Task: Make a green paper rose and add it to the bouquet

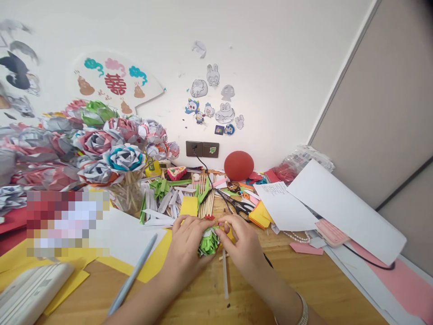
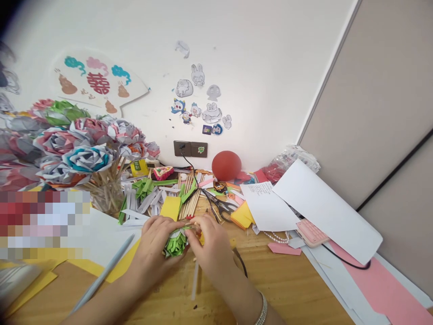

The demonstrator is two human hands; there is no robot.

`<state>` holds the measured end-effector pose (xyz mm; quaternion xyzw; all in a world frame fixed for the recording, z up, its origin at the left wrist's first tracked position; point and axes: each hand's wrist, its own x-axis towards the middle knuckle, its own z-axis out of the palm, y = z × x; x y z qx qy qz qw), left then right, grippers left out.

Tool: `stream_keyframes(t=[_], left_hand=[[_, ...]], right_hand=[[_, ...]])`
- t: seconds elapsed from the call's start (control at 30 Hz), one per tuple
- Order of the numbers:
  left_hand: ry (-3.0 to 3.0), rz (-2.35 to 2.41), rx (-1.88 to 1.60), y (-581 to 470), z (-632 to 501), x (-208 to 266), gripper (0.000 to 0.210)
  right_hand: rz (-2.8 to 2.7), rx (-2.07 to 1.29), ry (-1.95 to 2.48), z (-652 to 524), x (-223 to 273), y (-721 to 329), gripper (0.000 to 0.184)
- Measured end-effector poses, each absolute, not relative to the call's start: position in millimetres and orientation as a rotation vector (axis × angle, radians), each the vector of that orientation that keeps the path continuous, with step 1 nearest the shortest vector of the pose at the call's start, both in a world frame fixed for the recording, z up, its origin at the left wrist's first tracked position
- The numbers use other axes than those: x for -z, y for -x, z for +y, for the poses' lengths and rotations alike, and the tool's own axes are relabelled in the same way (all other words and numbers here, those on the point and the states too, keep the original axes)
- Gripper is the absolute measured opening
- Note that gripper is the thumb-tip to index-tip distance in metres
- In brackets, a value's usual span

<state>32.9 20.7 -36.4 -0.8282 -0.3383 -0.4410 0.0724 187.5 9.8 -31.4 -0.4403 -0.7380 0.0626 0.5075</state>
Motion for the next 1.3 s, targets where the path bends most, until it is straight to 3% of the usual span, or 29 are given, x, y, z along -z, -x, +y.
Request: stream_keyframes(t=[0.8,1.3], left_hand=[[2.448,-1.033,1.253,-33.2,21.3,36.2,0.025],[2.48,-1.023,1.242,-30.9,22.2,39.0,0.03]], right_hand=[[-1.899,0.205,0.961,8.2,33.8,-185.9,0.022],[-2.027,0.662,1.081,7.0,32.4,-183.2,0.03]])
